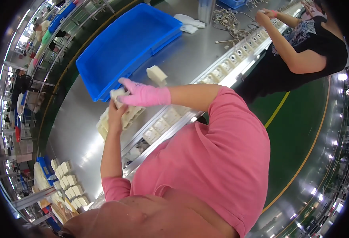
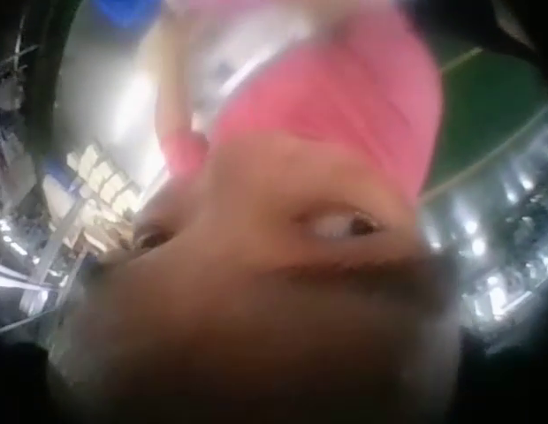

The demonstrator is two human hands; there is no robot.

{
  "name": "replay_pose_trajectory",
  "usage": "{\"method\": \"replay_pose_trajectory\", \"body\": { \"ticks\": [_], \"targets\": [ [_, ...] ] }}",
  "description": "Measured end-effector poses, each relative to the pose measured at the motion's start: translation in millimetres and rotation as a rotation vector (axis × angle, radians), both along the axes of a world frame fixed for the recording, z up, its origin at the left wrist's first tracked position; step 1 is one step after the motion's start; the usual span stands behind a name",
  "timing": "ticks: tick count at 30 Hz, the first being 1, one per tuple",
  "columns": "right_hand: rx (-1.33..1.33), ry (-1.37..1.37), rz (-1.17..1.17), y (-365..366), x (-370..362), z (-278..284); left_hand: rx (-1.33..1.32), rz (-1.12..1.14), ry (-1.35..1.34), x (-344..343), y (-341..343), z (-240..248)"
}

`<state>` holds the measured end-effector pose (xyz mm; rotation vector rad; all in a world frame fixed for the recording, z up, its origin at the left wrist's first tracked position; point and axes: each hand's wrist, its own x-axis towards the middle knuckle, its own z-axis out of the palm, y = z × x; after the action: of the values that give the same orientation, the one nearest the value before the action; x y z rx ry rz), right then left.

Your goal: The person assembles white plastic electronic components by hand on a production line conveyor.

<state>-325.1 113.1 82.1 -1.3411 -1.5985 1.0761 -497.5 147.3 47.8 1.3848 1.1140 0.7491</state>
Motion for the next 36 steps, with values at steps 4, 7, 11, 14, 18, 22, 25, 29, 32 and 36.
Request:
{"method": "replay_pose_trajectory", "body": {
  "ticks": [4, 7, 11, 14, 18, 22, 25, 29, 32, 36],
  "targets": [
    [0.096, -0.151, -0.202, -6.4, 79.2, 9.6, -0.007, -0.154, -0.227, 122.3, 5.2, -12.8],
    [0.064, -0.307, -0.282, 8.1, 136.1, 0.0, -0.083, -0.187, -0.282, 193.0, -0.9, -18.7],
    [0.105, -0.399, -0.267, 32.0, 198.0, -36.0, -0.162, -0.216, -0.219, 265.5, 18.2, -63.0],
    [-0.082, -0.419, -0.267, 48.8, 206.7, -48.5, -0.269, -0.211, -0.04, 266.5, 27.6, -66.9],
    [-0.271, -0.598, -0.177, 62.2, 212.6, -102.8, -0.3, -0.553, 0.153, 233.3, 31.3, -54.0],
    [-0.285, -0.822, -0.032, 74.6, 213.2, -109.3, 0.238, -0.361, 0.394, 139.9, 47.3, -39.1],
    [-0.158, -0.729, -0.064, 81.6, 229.8, -103.0, 0.454, -0.11, 0.516, 49.2, 78.2, -50.6],
    [-0.297, -0.746, -0.097, 89.4, 258.0, -108.8, 0.559, -0.088, 0.847, -18.8, 96.1, -60.4],
    [-0.229, -0.935, -0.116, 89.6, 269.3, -144.0, 0.542, -0.151, 1.081, -26.0, 98.6, -66.0],
    [-0.399, -0.88, -0.125, 86.9, 258.8, -130.4, 0.399, -0.274, 1.184, -21.3, 107.3, -83.1]
  ]
}}
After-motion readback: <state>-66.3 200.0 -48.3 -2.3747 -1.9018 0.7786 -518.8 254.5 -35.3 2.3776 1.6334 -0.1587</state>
